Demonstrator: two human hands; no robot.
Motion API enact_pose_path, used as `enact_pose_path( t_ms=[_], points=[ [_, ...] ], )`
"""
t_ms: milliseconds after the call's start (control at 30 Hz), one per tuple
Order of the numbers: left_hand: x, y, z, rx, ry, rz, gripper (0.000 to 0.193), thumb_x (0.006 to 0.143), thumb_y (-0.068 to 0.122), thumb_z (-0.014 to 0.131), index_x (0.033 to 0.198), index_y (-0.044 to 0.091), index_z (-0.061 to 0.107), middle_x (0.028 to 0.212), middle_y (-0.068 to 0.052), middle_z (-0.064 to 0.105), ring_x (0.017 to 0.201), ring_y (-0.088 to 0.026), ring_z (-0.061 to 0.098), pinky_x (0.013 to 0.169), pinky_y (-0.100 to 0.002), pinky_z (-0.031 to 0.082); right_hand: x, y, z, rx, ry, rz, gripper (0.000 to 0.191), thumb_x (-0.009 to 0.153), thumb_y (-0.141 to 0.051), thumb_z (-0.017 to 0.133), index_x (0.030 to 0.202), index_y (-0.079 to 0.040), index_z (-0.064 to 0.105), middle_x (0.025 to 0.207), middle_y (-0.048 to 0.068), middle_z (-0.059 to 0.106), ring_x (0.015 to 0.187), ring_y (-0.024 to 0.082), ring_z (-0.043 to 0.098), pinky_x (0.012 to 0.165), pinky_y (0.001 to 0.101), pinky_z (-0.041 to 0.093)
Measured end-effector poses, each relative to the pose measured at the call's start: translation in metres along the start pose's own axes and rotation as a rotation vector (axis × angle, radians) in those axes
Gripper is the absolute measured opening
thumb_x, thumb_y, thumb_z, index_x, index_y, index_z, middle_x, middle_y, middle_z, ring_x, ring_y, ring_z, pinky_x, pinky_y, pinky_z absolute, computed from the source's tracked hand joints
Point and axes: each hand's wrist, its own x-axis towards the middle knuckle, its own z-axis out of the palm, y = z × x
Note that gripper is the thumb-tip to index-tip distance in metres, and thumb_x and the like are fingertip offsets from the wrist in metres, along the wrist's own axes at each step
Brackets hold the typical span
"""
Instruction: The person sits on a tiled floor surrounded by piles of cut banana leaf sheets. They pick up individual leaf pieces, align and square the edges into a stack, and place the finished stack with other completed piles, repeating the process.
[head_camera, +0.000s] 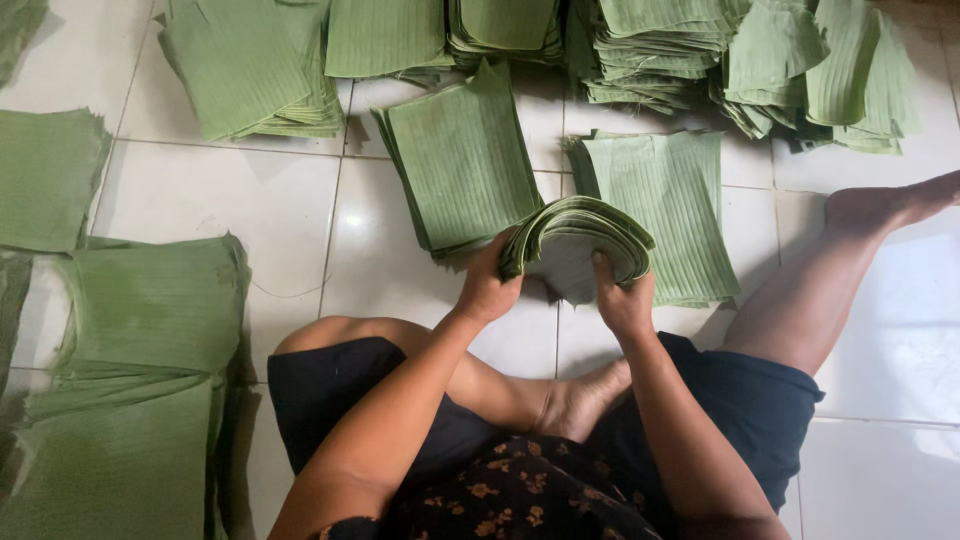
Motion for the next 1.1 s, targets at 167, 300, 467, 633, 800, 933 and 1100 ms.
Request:
enact_pose_path(
  t_ms=[167,300,467,633,800,933,1100],
  points=[
    [-0.002,-0.004,-0.010,-0.105,0.036,0.103,0.046,0.091,0.009,0.071,0.133,-0.001,0.055,0.117,-0.021,0.070,0.108,-0.031,0.069,0.094,-0.039,0.053,-0.012,0.008,-0.015,0.088,-0.088,0.153,0.038,0.102,-0.008,0.072,0.136,0.005,0.058,0.112,0.014,0.067,0.096,0.021,0.062,0.083,0.0340,0.051],
    [0.004,-0.016,-0.016,-0.059,-0.037,-0.145,0.037,0.091,0.014,0.074,0.124,0.002,0.064,0.102,-0.013,0.076,0.091,-0.021,0.073,0.085,-0.033,0.057,-0.001,-0.017,-0.024,0.117,-0.258,-0.150,0.073,0.097,-0.016,0.062,0.162,0.001,0.032,0.153,0.020,0.052,0.141,0.029,0.050,0.117,0.0377,0.040],
    [0.004,-0.026,-0.023,-0.190,-0.099,-0.165,0.038,0.091,0.013,0.073,0.126,0.002,0.063,0.107,-0.010,0.076,0.096,-0.016,0.069,0.090,-0.032,0.056,0.037,-0.082,-0.033,-0.017,-0.357,-0.012,0.050,0.106,-0.022,0.062,0.150,0.000,0.052,0.141,0.015,0.066,0.131,0.022,0.061,0.112,0.0337,0.047],
    [0.006,-0.023,-0.030,-0.172,-0.132,-0.183,0.046,0.086,0.011,0.077,0.129,0.003,0.063,0.108,-0.011,0.076,0.098,-0.015,0.069,0.091,-0.033,0.055,0.068,-0.129,-0.014,-0.529,-0.351,0.003,0.030,0.097,-0.019,0.069,0.125,-0.009,0.073,0.108,0.014,0.078,0.096,0.020,0.075,0.086,0.0328,0.059],
    [0.006,-0.017,-0.038,-0.205,-0.172,-0.187,0.057,0.083,0.011,0.077,0.137,0.005,0.058,0.114,-0.010,0.074,0.103,-0.016,0.067,0.095,-0.033,0.053,0.087,-0.150,0.011,-0.661,-0.487,-0.258,0.023,0.093,-0.016,0.073,0.115,-0.010,0.077,0.106,0.014,0.076,0.092,0.028,0.076,0.083,0.0357,0.059],
    [0.006,-0.018,-0.045,-0.185,-0.190,-0.195,0.061,0.083,0.010,0.076,0.140,0.005,0.057,0.120,-0.010,0.074,0.110,-0.015,0.068,0.099,-0.032,0.052,0.088,-0.161,0.023,-0.784,-0.522,-0.404,0.019,0.090,-0.018,0.076,0.107,-0.010,0.079,0.104,0.010,0.077,0.088,0.031,0.074,0.078,0.0385,0.059],
    [0.006,-0.025,-0.047,-0.211,-0.179,-0.206,0.057,0.082,0.012,0.077,0.137,0.006,0.060,0.114,-0.010,0.076,0.104,-0.015,0.068,0.096,-0.032,0.053,0.080,-0.188,0.031,-0.785,-0.432,-0.532,0.014,0.095,-0.017,0.074,0.108,-0.010,0.077,0.103,0.009,0.076,0.086,0.029,0.074,0.076,0.0375,0.059]
  ],
)
